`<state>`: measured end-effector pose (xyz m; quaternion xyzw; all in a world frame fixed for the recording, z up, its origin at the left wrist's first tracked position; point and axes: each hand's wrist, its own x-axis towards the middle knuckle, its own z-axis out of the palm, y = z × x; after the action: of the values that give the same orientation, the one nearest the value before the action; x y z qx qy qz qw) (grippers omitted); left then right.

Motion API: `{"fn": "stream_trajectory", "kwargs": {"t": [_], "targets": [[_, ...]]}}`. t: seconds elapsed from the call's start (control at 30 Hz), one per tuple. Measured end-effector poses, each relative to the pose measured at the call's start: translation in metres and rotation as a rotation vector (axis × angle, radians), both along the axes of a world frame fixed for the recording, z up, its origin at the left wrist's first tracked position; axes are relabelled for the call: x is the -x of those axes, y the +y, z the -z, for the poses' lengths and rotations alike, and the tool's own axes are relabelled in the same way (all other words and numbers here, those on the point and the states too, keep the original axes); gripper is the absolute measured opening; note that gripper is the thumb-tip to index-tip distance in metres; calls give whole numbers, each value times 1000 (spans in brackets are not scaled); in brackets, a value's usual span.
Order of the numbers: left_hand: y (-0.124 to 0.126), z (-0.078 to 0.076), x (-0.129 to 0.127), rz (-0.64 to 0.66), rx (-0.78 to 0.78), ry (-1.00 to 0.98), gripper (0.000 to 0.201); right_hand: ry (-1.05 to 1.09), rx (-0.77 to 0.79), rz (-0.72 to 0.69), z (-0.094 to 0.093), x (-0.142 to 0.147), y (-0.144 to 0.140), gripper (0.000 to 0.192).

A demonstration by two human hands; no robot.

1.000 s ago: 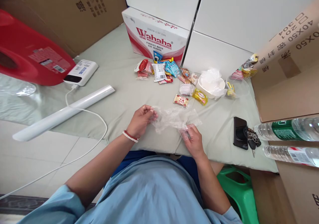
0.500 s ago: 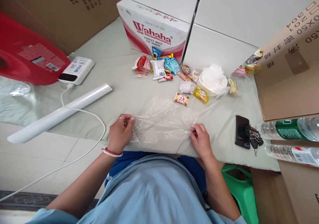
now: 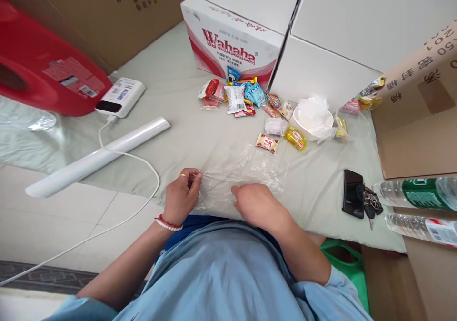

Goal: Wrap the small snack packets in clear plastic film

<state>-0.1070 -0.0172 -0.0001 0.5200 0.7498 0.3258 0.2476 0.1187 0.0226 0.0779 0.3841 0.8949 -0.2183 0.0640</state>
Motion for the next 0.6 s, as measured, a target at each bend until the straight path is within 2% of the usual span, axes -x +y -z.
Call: {"fn": "stream_trajectory", "kwargs": {"t": [0.03,0.1,0.2,0.27,0.33,0.4,0.43,0.5,0.6], "targets": [[-1,0,1,-1,-2,-2,29,-61,27,-59,4,5,-3,7],[-3,0,4,-8,5,-3,28,-48,118,-192,4,8,-10,12],[-2,0,5,-6,21,-3,29,167,320,-352,-12,5,-11,3],[0,1,5,5,23,-5,30,323,388,-332,-26,2,-4,15],[1,2,4,13,23,-6,30,409,286,-175,-34,1,8,25],[2,3,4,14,21,-7,30,375,79,-14,-32,-1,19,28],[2,4,4,11,19,-8,30,324,-4,23,-29,-3,22,27],[2,4,5,2,16,-15,29,215,-63,4,-18,-12,23,26],[2,5,7,-7,12,-32,29,116,-64,-14,0,-34,9,30]]}}
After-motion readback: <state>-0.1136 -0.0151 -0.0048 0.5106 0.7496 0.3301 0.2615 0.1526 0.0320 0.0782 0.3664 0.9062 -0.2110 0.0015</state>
